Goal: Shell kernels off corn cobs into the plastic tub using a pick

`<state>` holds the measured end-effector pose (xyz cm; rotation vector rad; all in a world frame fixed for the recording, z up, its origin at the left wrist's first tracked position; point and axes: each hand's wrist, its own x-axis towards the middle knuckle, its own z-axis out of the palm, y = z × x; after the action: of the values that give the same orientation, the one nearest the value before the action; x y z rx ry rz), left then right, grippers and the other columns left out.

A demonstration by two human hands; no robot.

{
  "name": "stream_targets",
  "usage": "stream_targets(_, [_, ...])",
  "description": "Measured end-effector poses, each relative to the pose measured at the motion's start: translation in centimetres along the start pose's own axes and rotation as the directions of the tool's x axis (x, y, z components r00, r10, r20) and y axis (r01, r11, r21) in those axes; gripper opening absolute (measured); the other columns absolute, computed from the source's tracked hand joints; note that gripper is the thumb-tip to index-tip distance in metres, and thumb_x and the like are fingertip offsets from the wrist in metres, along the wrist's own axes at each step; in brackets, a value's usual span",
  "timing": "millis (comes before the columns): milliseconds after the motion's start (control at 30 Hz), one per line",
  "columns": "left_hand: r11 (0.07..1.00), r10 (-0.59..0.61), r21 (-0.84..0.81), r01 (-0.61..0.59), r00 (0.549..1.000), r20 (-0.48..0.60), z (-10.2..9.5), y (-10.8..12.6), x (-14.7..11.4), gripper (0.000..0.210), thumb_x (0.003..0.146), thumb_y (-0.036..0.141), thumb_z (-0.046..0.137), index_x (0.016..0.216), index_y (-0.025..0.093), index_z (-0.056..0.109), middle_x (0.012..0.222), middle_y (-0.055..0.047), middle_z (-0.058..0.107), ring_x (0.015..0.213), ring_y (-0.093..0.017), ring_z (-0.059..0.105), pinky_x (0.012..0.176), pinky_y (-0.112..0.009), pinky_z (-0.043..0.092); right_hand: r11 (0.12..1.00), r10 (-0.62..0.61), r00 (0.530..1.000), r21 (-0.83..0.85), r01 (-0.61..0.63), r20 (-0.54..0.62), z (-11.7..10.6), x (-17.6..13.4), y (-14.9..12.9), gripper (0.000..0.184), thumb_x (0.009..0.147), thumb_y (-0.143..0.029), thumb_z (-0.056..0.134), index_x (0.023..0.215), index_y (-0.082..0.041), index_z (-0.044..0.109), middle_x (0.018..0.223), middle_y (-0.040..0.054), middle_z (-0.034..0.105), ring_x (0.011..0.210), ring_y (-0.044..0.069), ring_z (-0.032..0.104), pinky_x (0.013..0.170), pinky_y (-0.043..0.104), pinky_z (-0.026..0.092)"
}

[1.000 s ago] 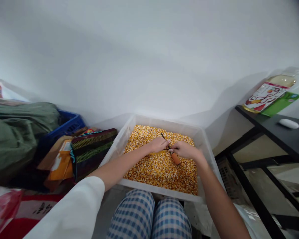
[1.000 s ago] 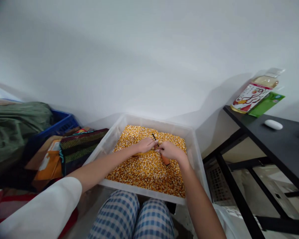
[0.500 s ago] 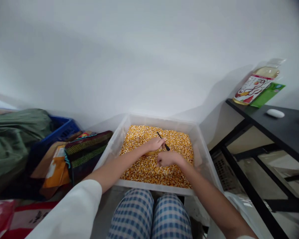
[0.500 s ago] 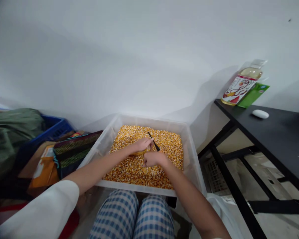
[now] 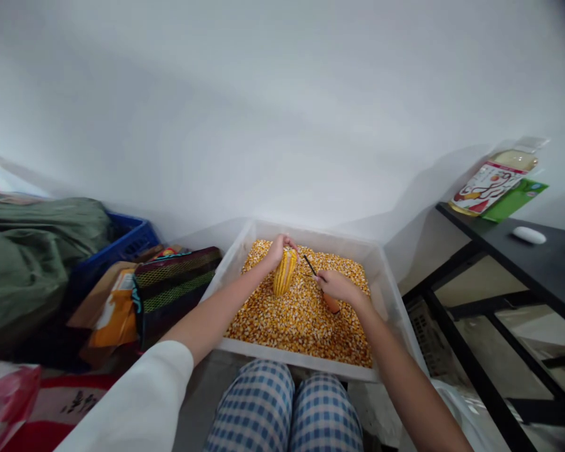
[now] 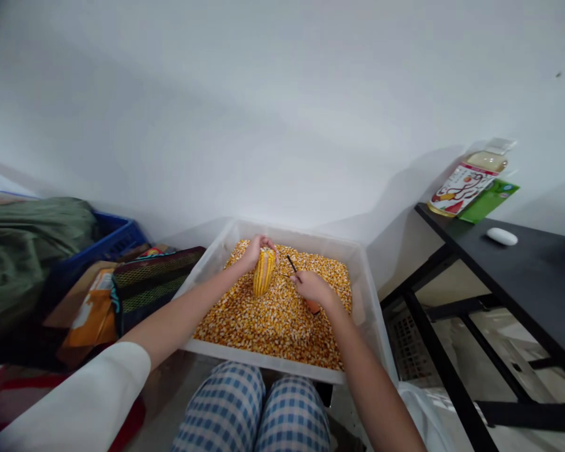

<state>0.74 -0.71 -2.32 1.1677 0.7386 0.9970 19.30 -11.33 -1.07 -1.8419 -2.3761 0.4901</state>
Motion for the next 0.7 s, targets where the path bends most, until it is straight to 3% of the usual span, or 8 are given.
stream_targets(100, [0.990, -0.060, -0.126, 0.065, 0.997, 0.043, 0.8, 0.2, -0.5, 0.042, 0.083, 0.032, 0.024, 0.075, 0.017, 0.062, 0.057, -0.006, 0.060, 0.065, -0.021, 0.061, 0.063, -0.031, 0.045, 0.997, 0.060, 0.997, -0.053, -0.062, -0.040, 0.8, 0.4, 0.5, 0.032, 0.091, -0.033, 0.039, 0.084, -0.016, 0.065, 0.083, 0.0094, 0.067, 0.071, 0.017, 0.057, 0.060, 0.024, 0.031])
stream_targets(233, [0.968, -0.124, -0.196, 0.157, 0.977, 0.171, 1.3, -0.3, -0.6, 0.039, 0.082, 0.034, 0.027, 0.080, 0.016, 0.062, 0.057, -0.006, 0.061, 0.066, -0.022, 0.061, 0.061, -0.032, 0.045, 0.990, 0.135, 0.973, -0.018, -0.141, -0.185, 0.6, 0.6, 0.5, 0.032, 0.092, -0.031, 0.036, 0.085, -0.016, 0.062, 0.081, 0.0098, 0.067, 0.071, 0.017, 0.057, 0.060, 0.024, 0.031])
stream_targets(467, [0.969, -0.170, -0.146, 0.201, 0.964, 0.203, 0.3, -0.5, -0.3, 0.034, 0.076, 0.042, 0.043, 0.082, 0.016, 0.063, 0.057, -0.007, 0.061, 0.062, -0.022, 0.060, 0.056, -0.030, 0.043, 0.966, 0.029, 0.921, 0.248, 0.074, -0.388, -0.3, 0.6, -0.4, 0.038, 0.093, -0.038, 0.031, 0.077, -0.017, 0.058, 0.074, 0.0046, 0.063, 0.068, 0.016, 0.055, 0.061, 0.024, 0.036])
stream_targets(633, [0.969, -0.174, -0.123, 0.213, 0.948, 0.268, 0.7, -0.1, -0.7, 0.038, 0.076, 0.048, 0.042, 0.079, 0.016, 0.062, 0.055, -0.007, 0.060, 0.057, -0.020, 0.058, 0.054, -0.028, 0.041, 0.960, 0.177, 0.914, 0.268, -0.080, -0.365, 1.5, 1.5, 0.6, 0.043, 0.092, -0.044, 0.031, 0.077, -0.016, 0.061, 0.074, 0.0079, 0.063, 0.072, 0.019, 0.056, 0.069, 0.028, 0.041])
stream_targets(700, [0.967, -0.192, -0.107, 0.231, 0.937, 0.292, 1.0, -0.4, -0.7, 0.040, 0.078, 0.048, 0.038, 0.075, 0.016, 0.061, 0.055, -0.007, 0.059, 0.055, -0.020, 0.057, 0.054, -0.029, 0.041, 0.961, 0.163, 0.888, 0.272, -0.045, -0.429, 2.2, 2.0, 0.7, 0.041, 0.091, -0.045, 0.036, 0.087, -0.015, 0.063, 0.087, 0.0111, 0.064, 0.086, 0.021, 0.056, 0.080, 0.031, 0.041])
